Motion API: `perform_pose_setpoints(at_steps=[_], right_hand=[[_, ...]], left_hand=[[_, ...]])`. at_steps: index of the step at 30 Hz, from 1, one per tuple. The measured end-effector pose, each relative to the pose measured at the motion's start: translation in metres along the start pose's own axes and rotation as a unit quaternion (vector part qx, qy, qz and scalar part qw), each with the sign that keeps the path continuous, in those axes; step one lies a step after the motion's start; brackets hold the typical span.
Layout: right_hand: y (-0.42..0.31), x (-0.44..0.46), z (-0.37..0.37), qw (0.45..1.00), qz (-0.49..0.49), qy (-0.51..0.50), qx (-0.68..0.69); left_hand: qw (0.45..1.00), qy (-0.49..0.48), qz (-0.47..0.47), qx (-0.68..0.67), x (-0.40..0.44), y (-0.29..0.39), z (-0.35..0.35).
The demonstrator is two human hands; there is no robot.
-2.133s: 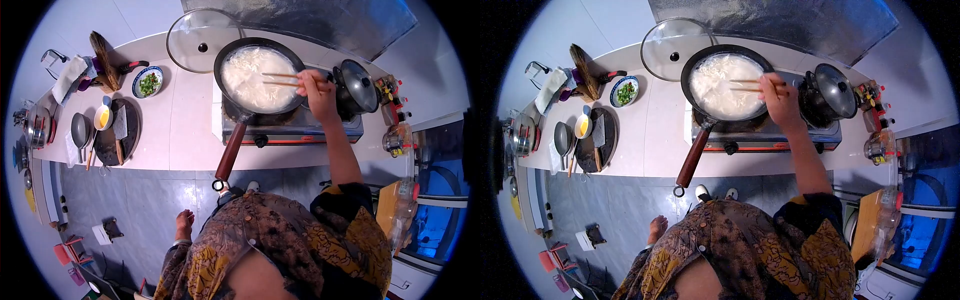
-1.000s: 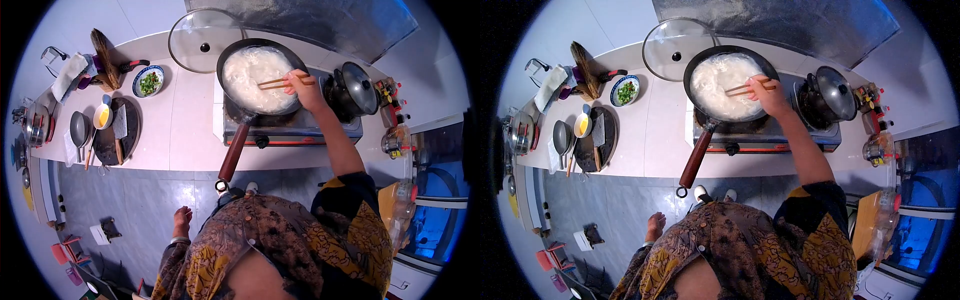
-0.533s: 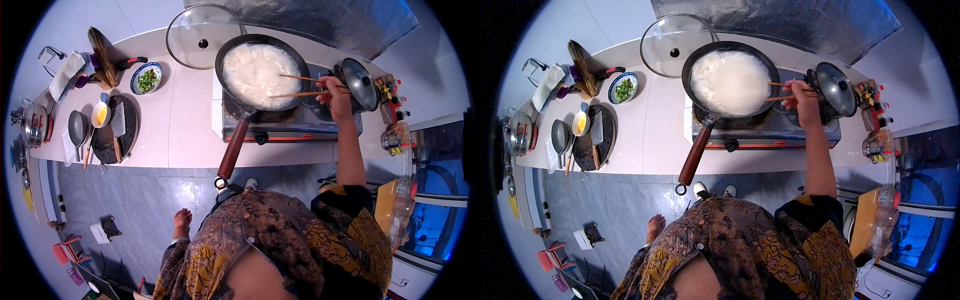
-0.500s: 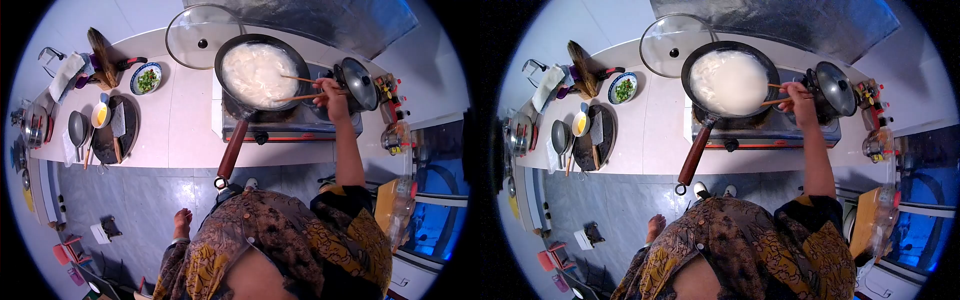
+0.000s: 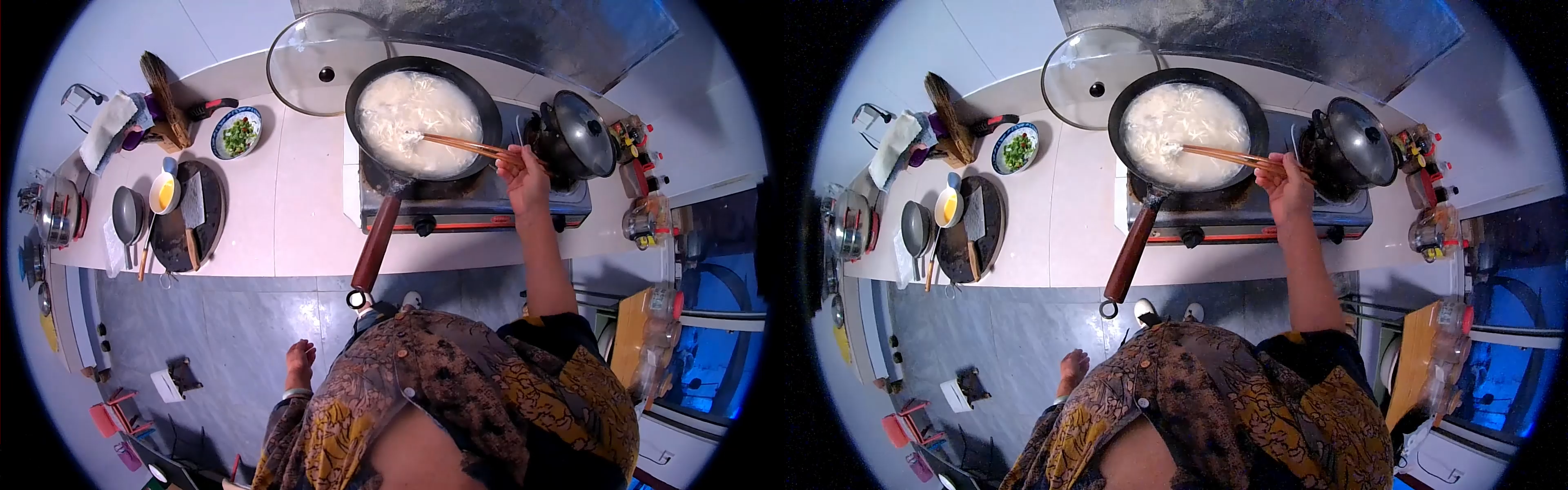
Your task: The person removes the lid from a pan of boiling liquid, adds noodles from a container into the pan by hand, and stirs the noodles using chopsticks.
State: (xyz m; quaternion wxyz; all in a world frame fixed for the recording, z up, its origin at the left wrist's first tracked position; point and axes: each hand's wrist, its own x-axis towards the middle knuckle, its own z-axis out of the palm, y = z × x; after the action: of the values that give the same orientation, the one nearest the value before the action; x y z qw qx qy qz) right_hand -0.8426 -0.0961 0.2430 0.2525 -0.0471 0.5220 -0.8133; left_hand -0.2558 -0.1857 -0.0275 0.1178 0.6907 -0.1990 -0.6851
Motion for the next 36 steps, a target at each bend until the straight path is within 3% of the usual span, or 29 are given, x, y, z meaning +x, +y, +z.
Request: perform_pose_setpoints(at_steps=[9,12,15,18,22,25,28,31,33,35,36], right_hand=[[0.002,-0.011,-0.012,0.995,-0.001,0.040,0.087],[-0.005,-0.020,-0.006,0.994,-0.086,0.069,-0.011],[-0.014,-0.034,0.009,0.967,-0.179,0.029,-0.179],[-0.019,-0.050,0.031,0.932,-0.209,-0.082,-0.283],[0.001,-0.049,0.060,0.917,-0.147,-0.153,-0.337],[0.021,-0.037,0.068,0.883,-0.189,-0.201,-0.379],[0.017,-0.020,0.065,0.829,-0.318,-0.182,-0.422],[0.015,-0.022,0.061,0.836,-0.285,-0.193,-0.427],[0.021,-0.025,0.057,0.829,-0.264,-0.219,-0.441],[0.019,-0.024,0.057,0.833,-0.284,-0.232,-0.415],[0.018,-0.024,0.057,0.835,-0.293,-0.238,-0.402]], left_hand=[[1.000,0.000,-0.013,0.022,0.007,-0.007,-0.011],[1.000,0.001,0.000,0.006,0.002,-0.004,-0.006],[1.000,0.002,0.003,0.009,0.003,-0.006,-0.007],[1.000,0.009,-0.004,0.024,-0.001,-0.006,-0.005],[0.999,-0.005,-0.013,0.033,0.003,-0.007,-0.006],[1.000,0.001,-0.005,0.027,-0.007,-0.001,0.000],[1.000,0.016,0.004,0.010,-0.005,0.000,0.000],[1.000,0.012,0.002,0.009,0.005,-0.008,-0.009],[0.990,-0.019,0.096,0.099,0.010,-0.020,-0.017],[0.991,-0.018,0.089,0.101,0.019,-0.026,-0.022],[0.998,-0.002,0.035,0.057,0.001,-0.011,-0.010]])
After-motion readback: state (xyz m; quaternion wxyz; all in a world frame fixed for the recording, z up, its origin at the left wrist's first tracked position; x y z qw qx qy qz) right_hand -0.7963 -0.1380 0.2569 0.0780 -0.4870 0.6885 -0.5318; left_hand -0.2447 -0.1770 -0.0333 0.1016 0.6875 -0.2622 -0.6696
